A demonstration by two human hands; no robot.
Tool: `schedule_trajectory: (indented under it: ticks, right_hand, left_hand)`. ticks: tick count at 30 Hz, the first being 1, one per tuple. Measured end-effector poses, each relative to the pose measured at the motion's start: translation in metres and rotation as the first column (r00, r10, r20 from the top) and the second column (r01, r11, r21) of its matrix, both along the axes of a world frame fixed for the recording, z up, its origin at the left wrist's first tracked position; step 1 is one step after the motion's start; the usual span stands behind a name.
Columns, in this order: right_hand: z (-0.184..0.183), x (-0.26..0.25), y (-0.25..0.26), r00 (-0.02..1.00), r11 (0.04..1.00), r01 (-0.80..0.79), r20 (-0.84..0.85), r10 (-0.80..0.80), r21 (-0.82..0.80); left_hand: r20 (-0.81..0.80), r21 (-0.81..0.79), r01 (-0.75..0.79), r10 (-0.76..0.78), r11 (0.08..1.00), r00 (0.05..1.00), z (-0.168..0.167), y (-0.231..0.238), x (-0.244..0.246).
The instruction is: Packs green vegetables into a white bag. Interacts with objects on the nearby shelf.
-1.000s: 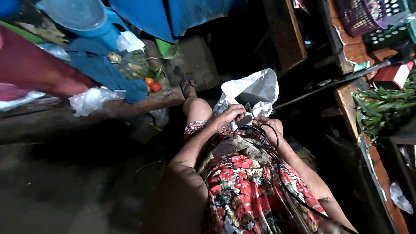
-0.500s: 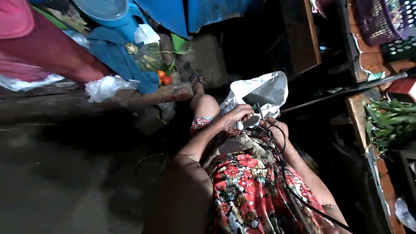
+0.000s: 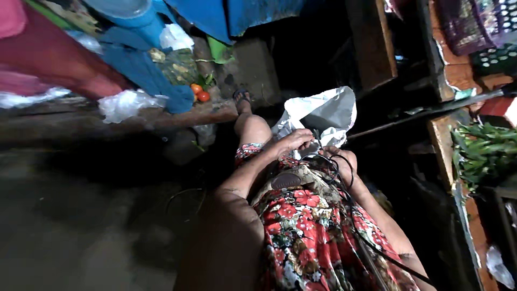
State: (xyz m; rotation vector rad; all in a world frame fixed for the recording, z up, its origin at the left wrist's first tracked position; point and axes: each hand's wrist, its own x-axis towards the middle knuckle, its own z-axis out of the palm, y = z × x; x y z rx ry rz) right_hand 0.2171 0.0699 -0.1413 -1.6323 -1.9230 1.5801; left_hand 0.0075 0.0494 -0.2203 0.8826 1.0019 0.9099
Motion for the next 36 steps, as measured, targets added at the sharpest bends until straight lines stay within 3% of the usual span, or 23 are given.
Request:
schedule_trajectory:
  ticks: [6, 11, 14, 16, 18, 20, 22, 24, 25, 27, 30, 34, 36]
  right_hand:
    - [0.009, -0.007, -0.002, 0.995, 0.994, -0.046, 0.089, 0.037, 0.104]
    - [-0.005, -0.001, 0.004, 0.997, 0.998, 0.064, -0.035, -0.063, 0.016]
    - [-0.004, 0.000, 0.001, 0.996, 0.998, 0.053, -0.076, -0.050, 0.043]
    - [0.015, -0.012, -0.005, 0.999, 0.997, 0.043, -0.033, -0.041, 0.064]
    - [0.061, -0.042, -0.015, 0.982, 0.994, 0.109, 0.155, -0.107, -0.002]
    - [0.078, -0.055, -0.021, 0.967, 0.992, 0.124, 0.222, -0.122, 0.006]
    - [0.069, -0.047, -0.018, 0.980, 0.997, 0.071, 0.184, -0.070, 0.002]
    - [0.028, -0.020, -0.013, 1.000, 0.988, -0.023, -0.014, 0.025, 0.153]
    - [0.021, -0.017, -0.011, 0.999, 0.988, -0.018, -0.029, 0.022, 0.155]
    - [0.040, -0.029, -0.009, 0.992, 0.996, 0.080, 0.104, -0.075, -0.046]
    - [0.003, -0.006, -0.008, 0.996, 0.998, 0.057, -0.076, -0.055, 0.027]
    - [0.047, -0.035, -0.015, 0.984, 0.982, 0.178, -0.003, -0.179, -0.069]
    - [0.041, -0.029, -0.015, 0.990, 0.990, 0.128, -0.048, -0.131, -0.052]
  left_hand:
    - [0.005, 0.015, 0.028, -0.028, 0.999, 1.000, -0.001, 0.001, -0.001]
    - [-0.007, 0.014, 0.005, -0.005, 1.000, 1.000, -0.002, 0.001, -0.002]
    - [0.005, 0.018, -0.025, 0.025, 1.000, 1.000, -0.002, 0.001, -0.003]
    - [-0.003, 0.012, -0.035, 0.036, 0.999, 0.999, 0.000, 0.001, -0.003]
    - [-0.009, 0.015, -0.030, 0.030, 0.999, 1.000, 0.002, 0.000, -0.004]
    - [-0.016, 0.018, -0.023, 0.023, 1.000, 1.000, 0.001, 0.001, -0.003]
    - [-0.018, 0.022, -0.007, 0.007, 1.000, 1.000, 0.002, 0.001, -0.003]
    - [-0.020, 0.020, 0.005, -0.004, 1.000, 1.000, 0.000, 0.001, -0.002]
    - [-0.028, 0.017, 0.010, -0.009, 1.000, 1.000, 0.000, 0.001, -0.002]
    - [-0.039, 0.012, 0.008, -0.007, 1.000, 0.999, 0.002, 0.001, -0.002]
    - [-0.035, 0.017, -0.013, 0.014, 1.000, 0.999, 0.000, 0.001, -0.002]
    - [-0.048, 0.007, -0.008, 0.008, 1.000, 0.999, 0.000, 0.003, -0.002]
    - [-0.056, 0.003, 0.007, -0.007, 1.000, 0.998, 0.000, 0.003, -0.002]
